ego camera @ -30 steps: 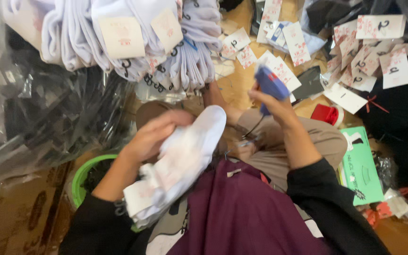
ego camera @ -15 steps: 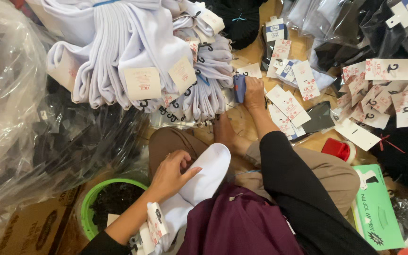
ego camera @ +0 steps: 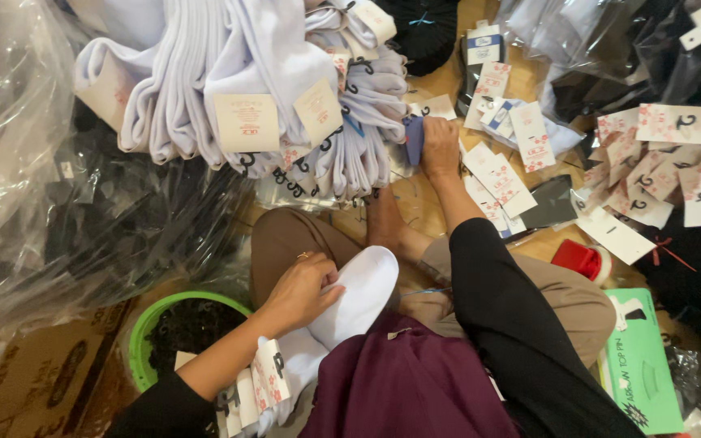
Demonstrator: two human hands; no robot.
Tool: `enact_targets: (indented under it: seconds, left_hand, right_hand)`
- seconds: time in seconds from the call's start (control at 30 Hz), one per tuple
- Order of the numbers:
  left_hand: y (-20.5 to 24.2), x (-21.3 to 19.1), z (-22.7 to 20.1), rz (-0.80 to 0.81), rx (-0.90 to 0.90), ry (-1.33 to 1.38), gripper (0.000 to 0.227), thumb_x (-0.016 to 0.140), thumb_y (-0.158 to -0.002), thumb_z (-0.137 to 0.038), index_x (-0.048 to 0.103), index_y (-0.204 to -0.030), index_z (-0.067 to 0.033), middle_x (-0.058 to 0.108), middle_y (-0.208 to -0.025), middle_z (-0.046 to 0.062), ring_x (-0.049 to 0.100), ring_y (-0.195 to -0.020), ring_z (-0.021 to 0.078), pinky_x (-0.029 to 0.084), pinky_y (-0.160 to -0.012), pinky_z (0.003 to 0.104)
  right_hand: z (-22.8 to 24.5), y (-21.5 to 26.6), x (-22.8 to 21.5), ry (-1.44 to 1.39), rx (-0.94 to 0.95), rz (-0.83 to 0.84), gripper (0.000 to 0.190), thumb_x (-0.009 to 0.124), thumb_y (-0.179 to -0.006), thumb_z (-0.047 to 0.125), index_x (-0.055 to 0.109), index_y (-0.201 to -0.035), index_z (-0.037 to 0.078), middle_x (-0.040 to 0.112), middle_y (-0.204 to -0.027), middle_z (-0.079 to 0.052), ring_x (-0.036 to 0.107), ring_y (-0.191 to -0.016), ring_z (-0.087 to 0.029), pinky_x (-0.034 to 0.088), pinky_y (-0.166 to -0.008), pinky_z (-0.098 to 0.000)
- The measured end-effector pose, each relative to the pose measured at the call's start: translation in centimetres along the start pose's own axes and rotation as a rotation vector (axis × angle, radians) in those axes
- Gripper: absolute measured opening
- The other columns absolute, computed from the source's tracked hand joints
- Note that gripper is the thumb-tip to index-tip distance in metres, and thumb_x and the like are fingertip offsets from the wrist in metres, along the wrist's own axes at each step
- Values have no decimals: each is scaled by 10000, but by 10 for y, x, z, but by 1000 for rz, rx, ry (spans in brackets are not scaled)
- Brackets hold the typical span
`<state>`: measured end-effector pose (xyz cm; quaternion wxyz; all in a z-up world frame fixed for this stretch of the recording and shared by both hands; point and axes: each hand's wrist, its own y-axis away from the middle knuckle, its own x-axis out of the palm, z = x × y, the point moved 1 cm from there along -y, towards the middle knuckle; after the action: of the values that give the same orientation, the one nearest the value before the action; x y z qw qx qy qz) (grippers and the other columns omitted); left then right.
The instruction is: The person labels socks by applying plastic tags with a tagging gun and then placing labels into a basket.
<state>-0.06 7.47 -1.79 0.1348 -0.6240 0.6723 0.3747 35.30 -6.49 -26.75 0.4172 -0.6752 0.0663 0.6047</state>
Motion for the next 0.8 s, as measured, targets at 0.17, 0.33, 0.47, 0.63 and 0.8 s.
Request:
enact_targets:
  seconds: [0.17,0.33,0.47,0.63,0.8]
  left_hand:
    - [-4,3,2,-11,-11,151,243,815,-701,-173,585,-768,-139,567,-718,73,612,-771,303,505,-692,410]
    - [-9,14,3,65,-105,454,241,791,-678,-128,580,-791,-158,640,-705,32,626,-718,204,527,-693,335]
    - [-18,6,-18,167,-99,1160,684,829,-790,-4,443,-1350,-88,728,-1004,33,701,-874,81,611,-765,237]
    - [-24,4,-32,175,-53,1169,586,858,-781,-35,564,-1288,-26,730,-970,39,711,-834,87,624,-705,257]
    - [-15,-10,-68,65,70,583,248,829,-843,-181,636,-957,-75,620,-738,102,533,-723,168,463,-650,346]
  right_hand:
    - [-25,-4,19,25,-27,-42,58,532,-988,178,518,-936,201,536,-799,31,601,-838,-147,446,-825,-310]
    - [-52,17,-58,-327,435,470,438,758,-761,215,551,-1145,171,709,-957,-163,708,-963,-460,543,-835,-532]
    - [-111,90,-112,-950,876,265,356,927,-719,199,710,-963,58,696,-811,-88,688,-759,-168,552,-646,-291]
    - [-135,122,-181,-176,865,304,521,939,-756,336,685,-1095,33,687,-1077,-210,689,-999,-477,565,-852,-551]
    - [-101,131,-138,-373,310,385,449,804,-695,84,667,-1118,23,637,-1104,-190,648,-1064,-430,513,-956,-481]
